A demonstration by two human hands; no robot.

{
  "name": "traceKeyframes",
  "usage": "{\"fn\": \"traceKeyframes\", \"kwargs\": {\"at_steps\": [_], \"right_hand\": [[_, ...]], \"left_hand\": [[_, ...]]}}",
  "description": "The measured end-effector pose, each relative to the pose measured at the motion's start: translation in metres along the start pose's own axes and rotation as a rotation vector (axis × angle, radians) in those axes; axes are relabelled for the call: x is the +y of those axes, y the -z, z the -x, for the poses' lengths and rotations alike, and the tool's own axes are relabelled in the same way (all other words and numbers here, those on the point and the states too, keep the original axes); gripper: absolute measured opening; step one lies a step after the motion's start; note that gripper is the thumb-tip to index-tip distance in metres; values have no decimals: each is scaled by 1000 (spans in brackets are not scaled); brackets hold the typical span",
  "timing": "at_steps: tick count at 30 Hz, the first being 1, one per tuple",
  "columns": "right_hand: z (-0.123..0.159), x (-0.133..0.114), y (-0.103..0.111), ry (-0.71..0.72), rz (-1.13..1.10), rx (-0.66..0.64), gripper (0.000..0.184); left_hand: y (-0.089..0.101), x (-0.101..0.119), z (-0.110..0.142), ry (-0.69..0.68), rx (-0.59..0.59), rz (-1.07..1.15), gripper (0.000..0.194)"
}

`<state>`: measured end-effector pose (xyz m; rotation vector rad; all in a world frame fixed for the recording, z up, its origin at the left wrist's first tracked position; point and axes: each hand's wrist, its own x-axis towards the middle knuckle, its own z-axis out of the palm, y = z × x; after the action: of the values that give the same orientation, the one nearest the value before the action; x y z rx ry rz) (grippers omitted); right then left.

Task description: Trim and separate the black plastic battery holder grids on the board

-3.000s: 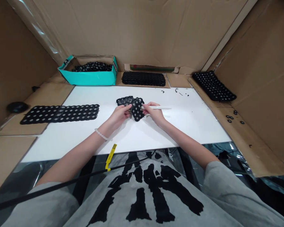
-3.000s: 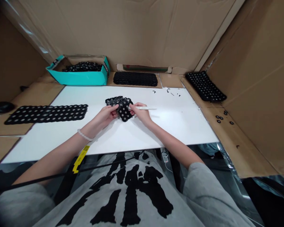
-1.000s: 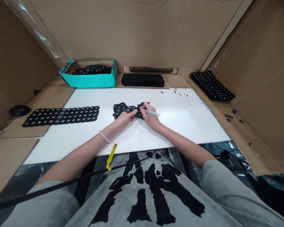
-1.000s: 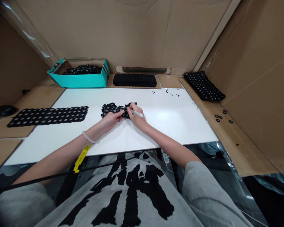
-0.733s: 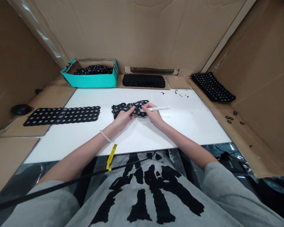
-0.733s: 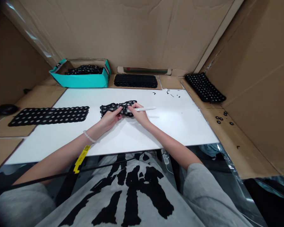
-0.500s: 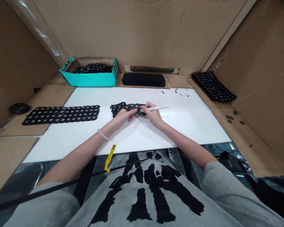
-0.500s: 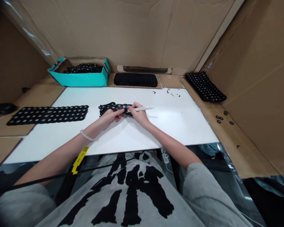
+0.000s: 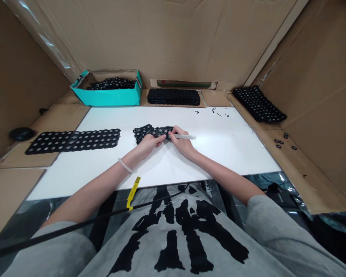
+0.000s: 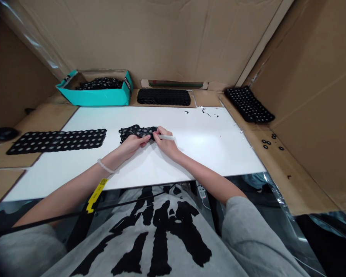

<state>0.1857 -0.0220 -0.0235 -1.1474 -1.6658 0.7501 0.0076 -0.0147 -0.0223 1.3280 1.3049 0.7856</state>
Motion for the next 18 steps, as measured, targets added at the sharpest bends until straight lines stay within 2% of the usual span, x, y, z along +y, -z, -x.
{"fn": "traceKeyframes", "kwargs": {"at_steps": [4,6,9,12,18], "right_hand": [[-9,7,4,-75,-104,31,31],[-13,10,7,-164,-258,70,35],[-17,8,12,-266,-458,105,41],[-15,1,14,-237,-475,72,43],[-9,0,8,-134,-383,66,39]], "left_hand": [[-2,5,-2,-78,-20,95,48],[-1,7,0,-138,35,117,43],[1,10,4,-223,177,25,32],[-1,13,6,-237,227,19,32],[-16,11,-2,-154,124,327,38]]}}
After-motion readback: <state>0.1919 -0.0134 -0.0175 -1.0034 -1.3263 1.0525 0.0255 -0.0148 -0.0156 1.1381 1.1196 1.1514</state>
